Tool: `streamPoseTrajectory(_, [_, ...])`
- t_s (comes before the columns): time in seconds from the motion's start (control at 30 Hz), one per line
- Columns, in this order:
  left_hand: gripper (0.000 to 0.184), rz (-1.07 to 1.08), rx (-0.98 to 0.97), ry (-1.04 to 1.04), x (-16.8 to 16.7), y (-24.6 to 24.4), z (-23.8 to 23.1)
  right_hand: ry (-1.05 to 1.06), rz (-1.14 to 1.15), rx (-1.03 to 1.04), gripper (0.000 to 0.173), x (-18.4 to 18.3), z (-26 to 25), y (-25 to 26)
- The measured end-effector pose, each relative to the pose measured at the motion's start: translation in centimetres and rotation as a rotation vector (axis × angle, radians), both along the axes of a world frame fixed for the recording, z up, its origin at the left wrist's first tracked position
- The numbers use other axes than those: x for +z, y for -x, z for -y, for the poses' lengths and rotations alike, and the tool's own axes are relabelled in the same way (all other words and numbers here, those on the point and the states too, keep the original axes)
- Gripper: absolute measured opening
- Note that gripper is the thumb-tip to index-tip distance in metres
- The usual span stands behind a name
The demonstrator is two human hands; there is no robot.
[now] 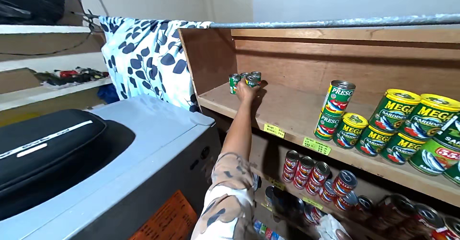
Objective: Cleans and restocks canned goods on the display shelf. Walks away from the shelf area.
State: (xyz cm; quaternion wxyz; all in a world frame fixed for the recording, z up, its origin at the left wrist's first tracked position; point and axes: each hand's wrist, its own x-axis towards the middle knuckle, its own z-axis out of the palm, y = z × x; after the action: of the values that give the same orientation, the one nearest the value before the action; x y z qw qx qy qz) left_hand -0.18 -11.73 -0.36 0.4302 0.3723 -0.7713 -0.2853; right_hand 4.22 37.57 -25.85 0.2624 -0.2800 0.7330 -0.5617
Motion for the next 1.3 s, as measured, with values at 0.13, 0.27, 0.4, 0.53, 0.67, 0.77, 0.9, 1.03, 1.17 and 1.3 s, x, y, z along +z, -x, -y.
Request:
streamPoseTrajectory(0.13, [0.07, -0.281, -0.261, 0.36, -2.6, -6.2, -8.4, 0.191, -0.323, 0.105, 0.043, 5.2, 2.9, 0.4])
streamPoseTrajectory(0.27, [0.07, -0.387, -0.323, 0.441, -8.3, -10.8, -16.0, 0.562, -0.824, 0.087, 0.027, 12.5, 8.4, 1.0])
streamPoseTrajectory(0.4, [0.055, -0.485, -0.281, 0.461, -11.9, -12.3, -19.9, 0.494, -1.26, -0.101, 0.025, 18.9, 14.3, -1.1])
streamPoseTrajectory(0.53, [0.03, -0.513, -0.162, 0.424, -12.3, -13.9, -21.1, 0.38, -1.49, -0.095, 0.026, 16.6, 17.9, -3.8])
streamPoseTrajectory(0.67, [0.055, -0.477, -0.179, 0.407, -13.8, -16.1, -20.2, 0.317, -1.448, 0.154, 0.021, 16.5, 15.5, -1.8])
streamPoseTrajectory(0.77, [0.061, -0.437, -0.145, 0.408, -14.7, -16.9, -20.2, 0.3, -1.38, 0.066, 0.023, 17.2, 14.7, -0.2])
streamPoseTrajectory(0.9, [0.055, -0.391, -0.145, 0.474, -14.6, -16.8, -21.6, 0.481, -1.431, 0.054, 0.021, 16.6, 16.3, -1.5])
streamPoseTrajectory(1.03, [0.058, -0.356, -0.061, 0.48, -15.1, -17.1, -21.4, 0.284, -1.521, 0.11, 0.022, 15.6, 16.3, -2.0])
streamPoseTrajectory(1.17, [0.059, -0.494, -0.159, 0.051, -15.9, -17.0, -21.2, 0.206, -0.997, 0.575, 0.023, 15.8, 14.0, -2.0])
streamPoseTrajectory(1.3, [0.027, -0.94, -0.443, -0.857, -15.7, -17.3, -21.6, 0.387, -0.733, 0.287, 0.025, 15.2, 13.9, 0.1])
